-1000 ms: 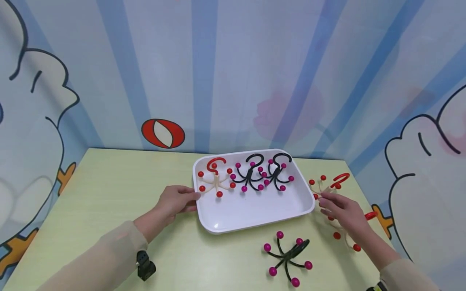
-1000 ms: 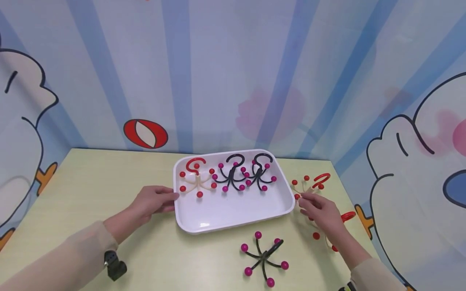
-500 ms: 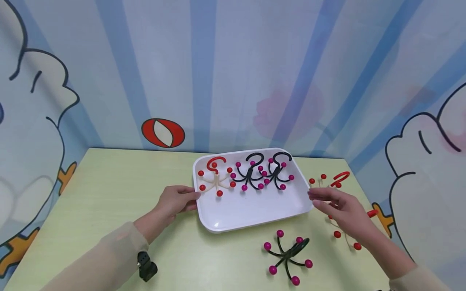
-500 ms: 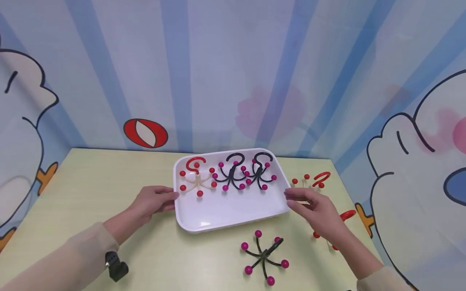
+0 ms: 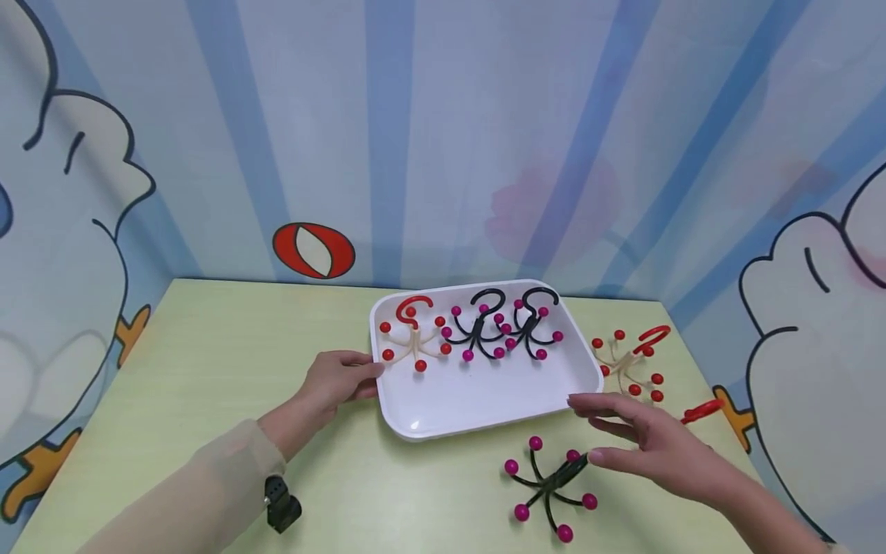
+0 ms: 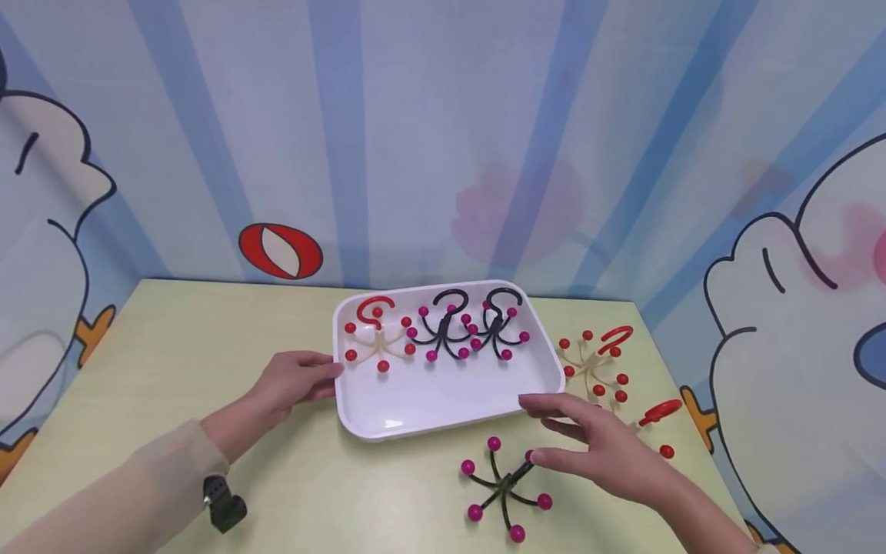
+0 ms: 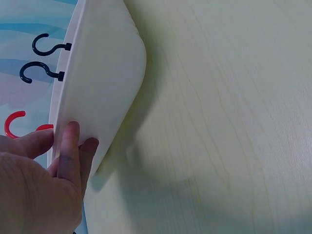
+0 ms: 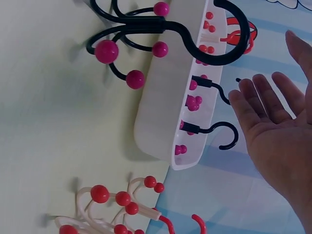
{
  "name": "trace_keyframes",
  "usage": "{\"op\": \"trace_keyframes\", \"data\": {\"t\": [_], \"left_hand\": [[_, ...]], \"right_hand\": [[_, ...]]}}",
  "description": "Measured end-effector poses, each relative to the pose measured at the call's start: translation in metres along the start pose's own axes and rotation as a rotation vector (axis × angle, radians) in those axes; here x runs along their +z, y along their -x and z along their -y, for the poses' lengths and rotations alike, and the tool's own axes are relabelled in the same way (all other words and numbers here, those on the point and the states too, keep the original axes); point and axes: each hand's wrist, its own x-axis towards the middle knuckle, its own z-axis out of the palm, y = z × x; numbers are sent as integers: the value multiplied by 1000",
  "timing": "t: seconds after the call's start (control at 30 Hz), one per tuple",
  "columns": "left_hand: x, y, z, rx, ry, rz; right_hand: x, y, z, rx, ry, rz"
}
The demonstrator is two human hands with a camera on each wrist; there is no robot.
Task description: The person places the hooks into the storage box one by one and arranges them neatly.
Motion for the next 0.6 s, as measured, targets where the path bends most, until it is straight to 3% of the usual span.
{"op": "trace_keyframes", "data": {"t": [0.43,0.6], "left_hand": [[1,0,-1,-3,-9,-12],[2,1,-1,0,-17,-18]], "right_hand": [[10,8,-15,83,21,27],[12,7,-18,64,5,13]]}}
